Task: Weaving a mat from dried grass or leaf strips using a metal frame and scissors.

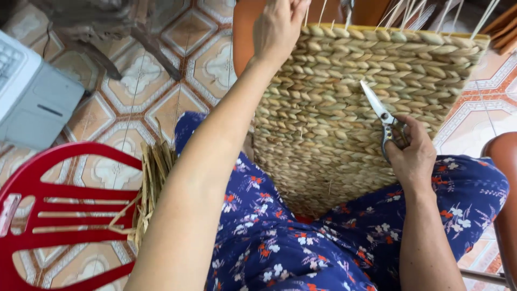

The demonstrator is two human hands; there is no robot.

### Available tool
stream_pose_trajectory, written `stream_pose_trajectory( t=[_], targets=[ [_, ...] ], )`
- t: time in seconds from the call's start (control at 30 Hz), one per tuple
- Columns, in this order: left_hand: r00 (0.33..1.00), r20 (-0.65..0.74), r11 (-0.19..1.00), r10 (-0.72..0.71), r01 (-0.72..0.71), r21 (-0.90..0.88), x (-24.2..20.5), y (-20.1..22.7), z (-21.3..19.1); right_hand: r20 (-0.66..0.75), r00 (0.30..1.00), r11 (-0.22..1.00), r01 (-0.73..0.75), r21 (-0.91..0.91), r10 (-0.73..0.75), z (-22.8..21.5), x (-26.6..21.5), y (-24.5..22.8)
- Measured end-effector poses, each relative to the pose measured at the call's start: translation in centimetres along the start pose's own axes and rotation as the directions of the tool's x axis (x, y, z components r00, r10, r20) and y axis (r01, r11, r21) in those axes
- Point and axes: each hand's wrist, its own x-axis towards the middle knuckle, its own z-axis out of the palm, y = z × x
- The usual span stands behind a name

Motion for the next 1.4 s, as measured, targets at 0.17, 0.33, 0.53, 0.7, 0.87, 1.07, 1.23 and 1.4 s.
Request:
stream_pose_trajectory(
  t=[0.17, 0.33, 0.53, 0.7, 0.87, 1.07, 1.23, 1.4],
  targets=[
    [0.912, -0.092, 0.916, 0.399, -0.402, -0.005, -2.0, 2.5, -3.4, 0.005, 1.0, 1.0, -0.015, 0.008, 0.015, -0.1, 0.1, -0.7],
    [0.956, -0.065, 0.957, 0.286, -0.288, -0.036, -1.5, 1.6, 0.7, 0.003, 1.0, 1.0, 0.001, -0.031, -0.001, -0.1, 0.3, -0.9],
    [0.954, -0.095, 0.958, 0.284, -0.286, 0.0, -1.3, 2.8, 1.2, 0.005, 1.0, 0.998, -0.01, -0.068, 0.01, -0.1, 0.2, -0.5],
    [0.932, -0.016, 0.932, 0.362, -0.362, 0.025, -0.7, 0.2, 4.5, 0.02, 1.0, 1.0, 0.005, -0.012, -0.005, -0.2, 0.2, -0.4],
    [0.929, -0.065, 0.931, 0.365, -0.364, 0.031, 0.5, -1.0, 6.0, 0.028, 1.0, 1.0, -0.014, -0.016, 0.015, -0.1, 0.4, -0.7],
    [0.971, 0.043, 0.968, 0.235, -0.238, 0.077, 0.7, 0.4, 5.0, 0.023, 1.0, 0.999, -0.019, 0.037, 0.018, -0.2, 0.2, -0.8],
    [0.971, -0.057, 0.969, 0.231, -0.224, 0.106, 1.0, 1.3, 4.6, 0.022, 0.999, 0.999, -0.032, 0.027, 0.031, -0.2, 0.2, -1.1],
    [0.988, -0.079, 0.982, 0.134, -0.122, 0.142, 1.5, 0.6, 6.0, 0.014, 0.999, 0.999, -0.042, 0.014, 0.042, -0.2, 0.3, -0.9]
  ],
)
